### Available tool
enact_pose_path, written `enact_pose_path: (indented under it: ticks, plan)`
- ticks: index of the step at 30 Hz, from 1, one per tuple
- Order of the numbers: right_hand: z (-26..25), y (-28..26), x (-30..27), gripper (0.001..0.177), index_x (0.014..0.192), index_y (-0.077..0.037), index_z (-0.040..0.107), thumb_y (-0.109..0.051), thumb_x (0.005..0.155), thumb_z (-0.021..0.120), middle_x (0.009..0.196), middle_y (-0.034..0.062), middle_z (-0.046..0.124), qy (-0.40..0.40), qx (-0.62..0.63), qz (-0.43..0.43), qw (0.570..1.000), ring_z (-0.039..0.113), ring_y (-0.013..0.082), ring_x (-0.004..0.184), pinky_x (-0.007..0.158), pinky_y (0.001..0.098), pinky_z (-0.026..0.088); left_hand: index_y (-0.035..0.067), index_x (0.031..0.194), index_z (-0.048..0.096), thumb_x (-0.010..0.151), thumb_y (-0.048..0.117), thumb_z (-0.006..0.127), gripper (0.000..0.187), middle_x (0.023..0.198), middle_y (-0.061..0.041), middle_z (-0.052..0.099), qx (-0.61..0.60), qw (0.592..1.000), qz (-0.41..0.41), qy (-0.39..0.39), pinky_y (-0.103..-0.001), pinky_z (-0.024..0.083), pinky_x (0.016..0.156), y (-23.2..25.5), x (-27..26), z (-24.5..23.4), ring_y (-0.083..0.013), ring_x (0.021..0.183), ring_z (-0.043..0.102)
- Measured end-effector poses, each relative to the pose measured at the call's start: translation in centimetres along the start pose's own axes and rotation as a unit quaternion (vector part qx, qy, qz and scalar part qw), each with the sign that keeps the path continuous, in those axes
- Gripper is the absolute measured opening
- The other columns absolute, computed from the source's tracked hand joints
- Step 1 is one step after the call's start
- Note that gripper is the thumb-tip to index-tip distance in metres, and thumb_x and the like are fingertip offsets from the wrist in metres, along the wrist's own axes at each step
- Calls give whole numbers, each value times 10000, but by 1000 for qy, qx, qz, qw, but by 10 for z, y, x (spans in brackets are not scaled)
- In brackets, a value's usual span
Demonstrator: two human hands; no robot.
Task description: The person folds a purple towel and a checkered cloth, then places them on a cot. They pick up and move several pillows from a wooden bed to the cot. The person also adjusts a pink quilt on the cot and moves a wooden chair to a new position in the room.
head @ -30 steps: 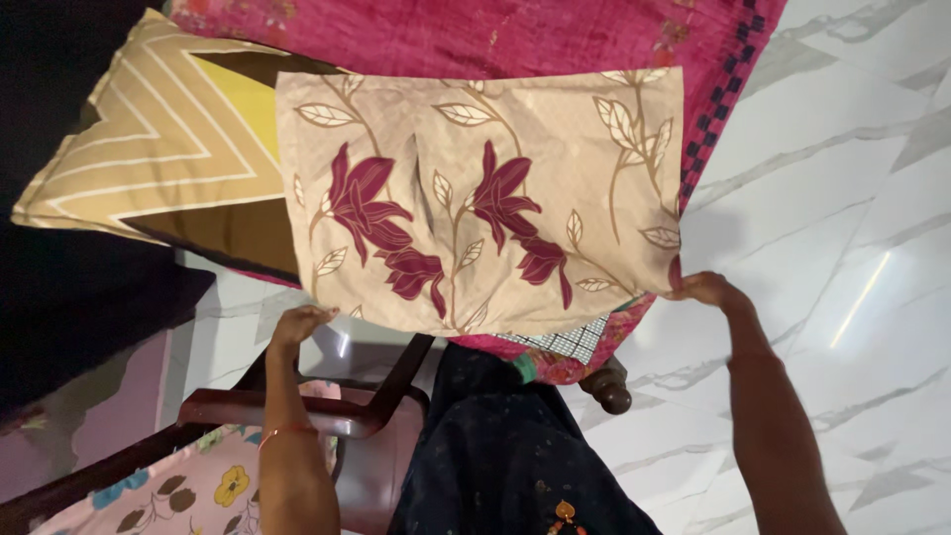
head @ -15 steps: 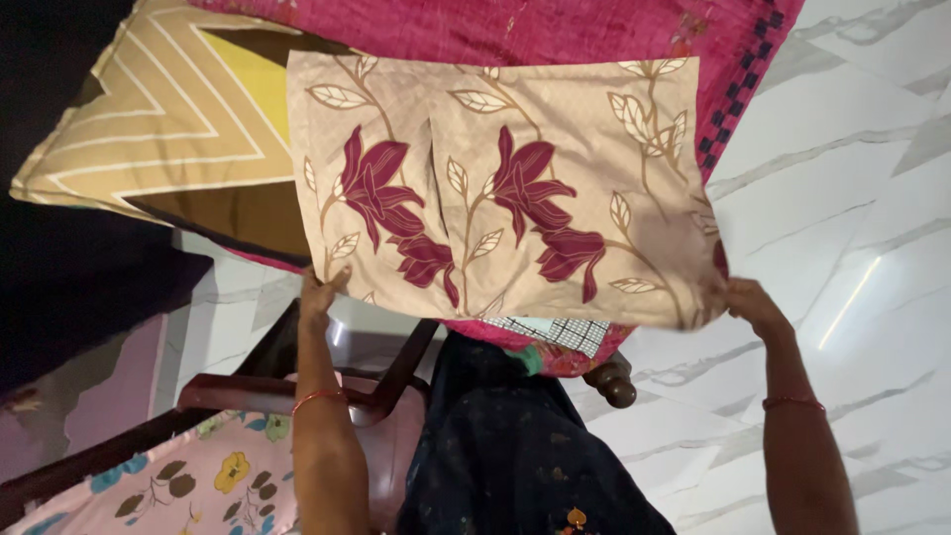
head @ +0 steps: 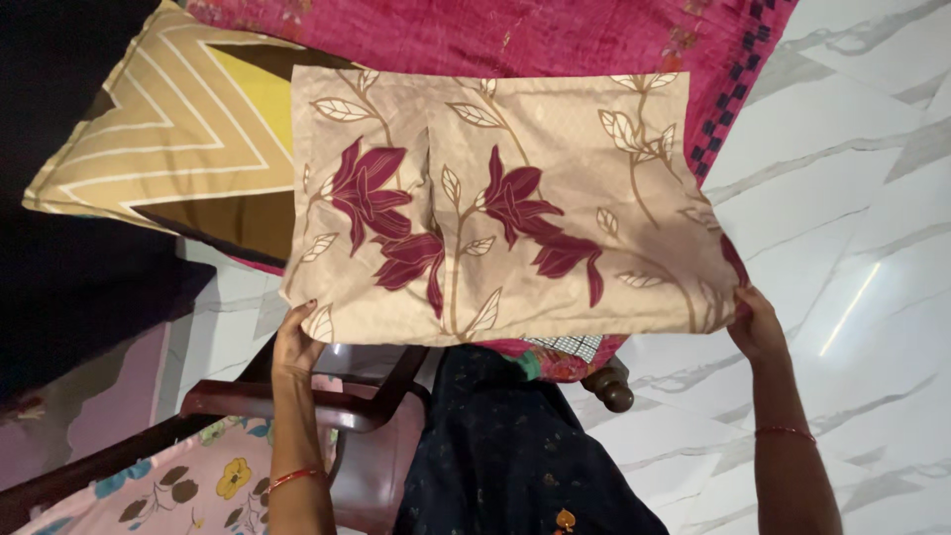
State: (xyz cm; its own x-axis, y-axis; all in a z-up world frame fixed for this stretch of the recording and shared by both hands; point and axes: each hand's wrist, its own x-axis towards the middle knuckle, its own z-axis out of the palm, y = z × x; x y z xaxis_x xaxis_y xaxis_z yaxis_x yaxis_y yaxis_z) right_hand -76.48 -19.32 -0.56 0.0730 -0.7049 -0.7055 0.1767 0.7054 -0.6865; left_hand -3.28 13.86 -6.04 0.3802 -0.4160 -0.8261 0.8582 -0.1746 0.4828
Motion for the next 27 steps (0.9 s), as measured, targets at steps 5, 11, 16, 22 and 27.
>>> enact_pose_path:
  ticks: [5,11,16,22,27]
  plan:
    - [14,1,-1,341,1119,-18,615,-357,1150,583,938,22,632,24,-107,-20,994,589,105,850,717,269,495,-1,1211,653,966,185,799,339,1061,-105,642,117,991,-66,-29,-413,316,895,0,15,-4,-302,778,376]
    - [-1,-11,-25,454,1354,-10,613,-214,955,683,960,51,686,82,-361,154,916,598,165,818,622,322,469,-103,1191,672,804,281,848,573,1129,-203,741,434,899,-55,29,-455,522,964,26,-36,12,-326,1087,668]
    - [0,-16,-8,753,1536,-138,392,-4,825,600,1185,45,660,2,-65,55,996,626,138,944,708,222,458,23,1216,713,857,225,687,413,1167,-74,706,298,944,-120,71,-494,550,885,50,-44,43,-303,1037,669]
    - [33,-41,83,397,1454,-99,557,-175,1067,512,1166,37,577,109,9,-22,994,627,181,979,898,410,581,26,1115,685,1078,164,534,207,979,-71,749,-139,987,-87,-4,-340,663,710,67,88,84,-209,824,749]
    - [72,-77,163,381,1466,-47,551,-201,1119,581,1101,35,645,73,-7,-72,995,666,168,941,860,370,562,34,1210,634,983,225,390,384,1210,-134,712,-147,989,-4,-21,-586,572,1002,97,159,173,-307,1151,694]
